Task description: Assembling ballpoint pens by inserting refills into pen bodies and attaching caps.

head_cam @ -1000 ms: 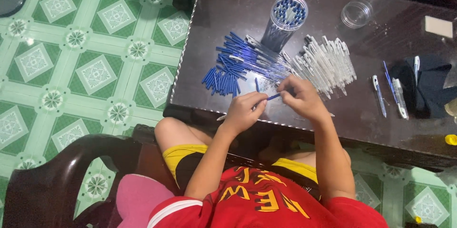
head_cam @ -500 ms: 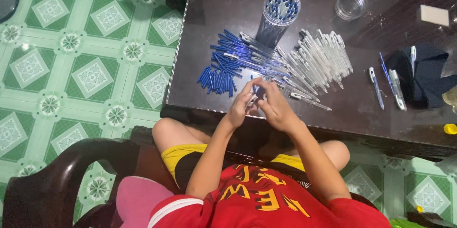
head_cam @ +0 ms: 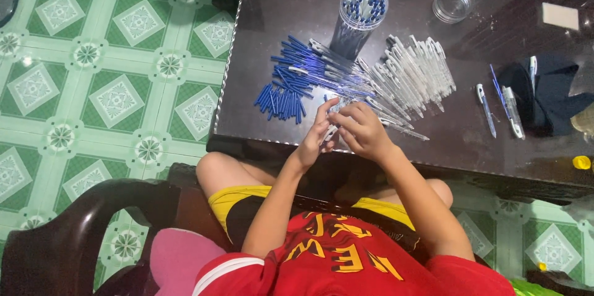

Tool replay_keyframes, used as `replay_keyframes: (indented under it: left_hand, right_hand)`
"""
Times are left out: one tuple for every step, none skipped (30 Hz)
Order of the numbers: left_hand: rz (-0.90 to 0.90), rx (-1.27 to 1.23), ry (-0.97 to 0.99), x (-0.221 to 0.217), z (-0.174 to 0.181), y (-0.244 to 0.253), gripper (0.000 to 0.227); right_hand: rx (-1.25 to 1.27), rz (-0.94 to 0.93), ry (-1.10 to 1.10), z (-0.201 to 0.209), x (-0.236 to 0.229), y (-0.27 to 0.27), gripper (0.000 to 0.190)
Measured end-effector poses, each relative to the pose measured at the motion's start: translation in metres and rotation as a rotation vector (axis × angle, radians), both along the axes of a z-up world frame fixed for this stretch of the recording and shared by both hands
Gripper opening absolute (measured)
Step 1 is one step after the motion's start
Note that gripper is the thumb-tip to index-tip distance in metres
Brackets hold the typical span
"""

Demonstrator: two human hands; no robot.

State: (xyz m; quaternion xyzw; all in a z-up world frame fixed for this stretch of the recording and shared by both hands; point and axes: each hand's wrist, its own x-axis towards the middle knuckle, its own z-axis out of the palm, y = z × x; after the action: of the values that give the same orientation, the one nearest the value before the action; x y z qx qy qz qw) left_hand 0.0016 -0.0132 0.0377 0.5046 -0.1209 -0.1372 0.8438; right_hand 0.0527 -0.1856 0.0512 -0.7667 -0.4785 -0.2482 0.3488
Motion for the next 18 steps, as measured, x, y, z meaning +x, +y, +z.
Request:
replay_keyframes:
  left_hand:
    - [-0.008,-0.008,0.005,0.001,-0.004,-0.002,0.071]
    - [-0.018,-0.017,0.012,0.002,-0.009,-0.005,0.071]
    - [-0.018,-0.018,0.013,0.001,-0.003,-0.005,0.071]
    - [-0.012,-0.015,0.013,0.001,0.004,-0.005,0.07]
    - [-0.007,-0.012,0.014,0.001,0.011,-0.006,0.07]
    - [-0.007,-0.012,0.01,0.003,0.006,-0.008,0.07]
    - [-0.001,0.005,0.013,0.005,0.001,-0.01,0.069]
    - [0.005,0.022,0.017,0.006,-0.003,-0.011,0.068]
    - [0.005,0.023,0.015,0.009,-0.002,-0.01,0.068]
    - [0.075,0.087,0.024,0.01,-0.001,-0.009,0.066]
    - [0.144,0.15,0.034,0.012,0.0,-0.008,0.065]
    - [0.146,0.149,0.034,0.016,-0.01,-0.007,0.065]
    - [0.219,0.242,0.051,0.019,-0.021,-0.006,0.06]
    - [0.296,0.336,0.073,0.021,-0.031,-0.004,0.057]
    - [0.302,0.336,0.077,0.018,-0.04,-0.002,0.057]
    - [0.392,0.375,0.114,0.018,-0.048,-0.001,0.05]
    - [0.482,0.414,0.152,0.017,-0.056,0.002,0.048]
    - [0.496,0.409,0.156,0.014,-0.062,0.004,0.048]
  right_hand:
    - [0.041,0.021,0.114,0.001,-0.001,-0.001,0.036]
    - [0.083,0.04,0.229,0.002,-0.003,-0.003,0.037]
    - [0.082,0.04,0.229,0.0,-0.001,-0.005,0.037]
    - [0.124,0.04,0.381,-0.001,0.001,-0.007,0.034]
    - [0.167,0.04,0.533,-0.002,0.003,-0.008,0.031]
    - [0.168,0.039,0.529,-0.006,0.002,-0.008,0.031]
    - [0.19,0.007,0.601,-0.011,0.002,-0.007,0.025]
    - [0.212,-0.025,0.675,-0.016,0.001,-0.006,0.02]
    - [0.213,-0.024,0.672,-0.014,0.006,-0.008,0.02]
    - [0.259,-0.003,0.73,-0.013,0.011,-0.01,0.018]
    - [0.305,0.02,0.788,-0.012,0.016,-0.012,0.017]
    - [0.304,0.021,0.788,-0.005,0.034,-0.024,0.017]
    - [0.341,-0.151,0.648,0.002,0.052,-0.035,0.016]
    - [0.374,-0.316,0.508,0.007,0.069,-0.044,0.017]
    - [0.372,-0.31,0.512,0.037,0.081,-0.039,0.017]
    - [0.46,-0.382,0.427,0.068,0.095,-0.034,0.013]
    - [0.546,-0.452,0.339,0.099,0.109,-0.028,0.012]
    - [0.539,-0.438,0.343,0.1,0.131,-0.03,0.012]
